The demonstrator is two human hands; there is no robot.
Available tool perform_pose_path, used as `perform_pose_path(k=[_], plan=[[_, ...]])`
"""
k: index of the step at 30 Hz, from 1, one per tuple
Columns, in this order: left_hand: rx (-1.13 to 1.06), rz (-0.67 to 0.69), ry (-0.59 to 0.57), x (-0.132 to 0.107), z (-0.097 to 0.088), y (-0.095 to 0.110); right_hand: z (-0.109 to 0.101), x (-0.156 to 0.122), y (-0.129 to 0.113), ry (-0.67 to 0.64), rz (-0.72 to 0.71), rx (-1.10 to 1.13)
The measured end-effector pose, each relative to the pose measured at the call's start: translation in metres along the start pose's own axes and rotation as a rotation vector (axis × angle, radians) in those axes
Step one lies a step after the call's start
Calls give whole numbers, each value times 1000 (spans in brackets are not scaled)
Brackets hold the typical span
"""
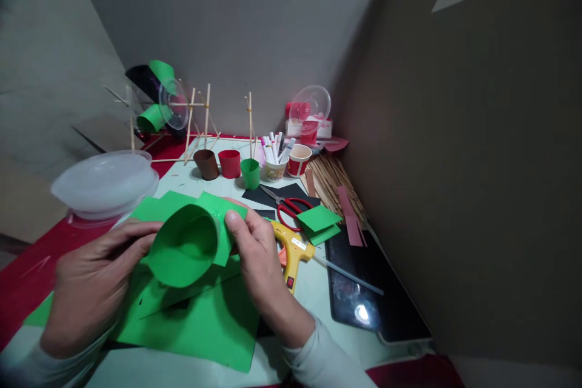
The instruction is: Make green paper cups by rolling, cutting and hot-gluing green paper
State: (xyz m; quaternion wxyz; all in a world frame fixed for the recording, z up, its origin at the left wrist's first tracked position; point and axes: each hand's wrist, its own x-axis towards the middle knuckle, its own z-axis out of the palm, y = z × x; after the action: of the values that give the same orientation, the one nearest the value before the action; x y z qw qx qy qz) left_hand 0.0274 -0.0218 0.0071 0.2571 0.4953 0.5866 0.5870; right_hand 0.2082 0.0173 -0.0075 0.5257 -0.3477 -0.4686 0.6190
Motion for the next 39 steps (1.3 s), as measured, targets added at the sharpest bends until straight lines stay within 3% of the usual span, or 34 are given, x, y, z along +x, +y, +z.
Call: perform_pose_path(k=[6, 13, 25, 31, 39], plan=[[-27, -37, -110, 5, 4, -7, 2, 7, 10, -48, 69, 62], [17, -84, -103, 10, 5, -9, -1, 10, 20, 9, 71, -16], [121, -32, -72, 12, 6, -7, 7, -5, 5, 15, 68, -164], [129, -60, -112, 11, 2, -13, 7, 4, 16, -14, 95, -115], [90, -176, -243, 19, 2, -6, 0, 19, 21, 14, 120, 77]])
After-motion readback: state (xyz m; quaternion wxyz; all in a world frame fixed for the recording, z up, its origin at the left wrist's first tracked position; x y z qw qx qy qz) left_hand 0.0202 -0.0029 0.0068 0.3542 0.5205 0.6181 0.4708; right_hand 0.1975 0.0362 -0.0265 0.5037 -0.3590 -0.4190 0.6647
